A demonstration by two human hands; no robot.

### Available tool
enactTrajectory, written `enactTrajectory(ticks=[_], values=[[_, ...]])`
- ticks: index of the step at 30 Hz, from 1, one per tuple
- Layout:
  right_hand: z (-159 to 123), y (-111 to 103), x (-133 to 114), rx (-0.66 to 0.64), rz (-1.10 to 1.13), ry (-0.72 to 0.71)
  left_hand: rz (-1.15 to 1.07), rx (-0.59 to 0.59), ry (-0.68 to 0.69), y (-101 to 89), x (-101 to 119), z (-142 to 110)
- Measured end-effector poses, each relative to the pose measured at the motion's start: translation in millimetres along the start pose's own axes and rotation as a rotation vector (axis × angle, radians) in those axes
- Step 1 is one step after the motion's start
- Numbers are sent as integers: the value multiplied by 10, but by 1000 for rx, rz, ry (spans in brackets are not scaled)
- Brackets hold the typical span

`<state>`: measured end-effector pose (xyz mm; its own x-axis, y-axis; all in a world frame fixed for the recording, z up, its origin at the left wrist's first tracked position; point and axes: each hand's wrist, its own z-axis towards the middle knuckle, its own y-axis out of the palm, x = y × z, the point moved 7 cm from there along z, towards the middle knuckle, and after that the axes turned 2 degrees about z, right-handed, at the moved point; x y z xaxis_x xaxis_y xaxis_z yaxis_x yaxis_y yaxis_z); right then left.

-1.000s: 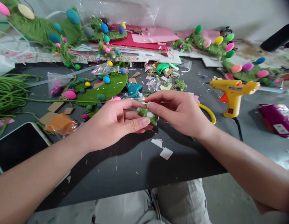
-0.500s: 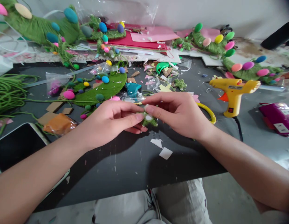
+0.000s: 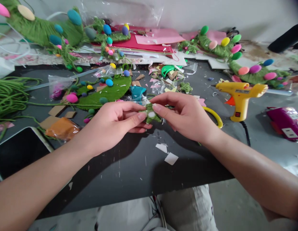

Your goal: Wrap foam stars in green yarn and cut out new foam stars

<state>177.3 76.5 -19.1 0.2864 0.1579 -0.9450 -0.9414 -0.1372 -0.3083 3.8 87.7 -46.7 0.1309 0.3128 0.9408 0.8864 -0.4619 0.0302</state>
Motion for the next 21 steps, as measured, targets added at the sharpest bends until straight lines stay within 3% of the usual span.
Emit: enactTrajectory(ticks=[7,14,21], values=[[4,20,42,3,46,34,102,-12,41,-3,55,-8],[16,33,27,-32,42,-13,-211,-147,-81,64,-20,-34],[22,34,2,-102,97,-4,-141,-133,-69,69,-43,-28]])
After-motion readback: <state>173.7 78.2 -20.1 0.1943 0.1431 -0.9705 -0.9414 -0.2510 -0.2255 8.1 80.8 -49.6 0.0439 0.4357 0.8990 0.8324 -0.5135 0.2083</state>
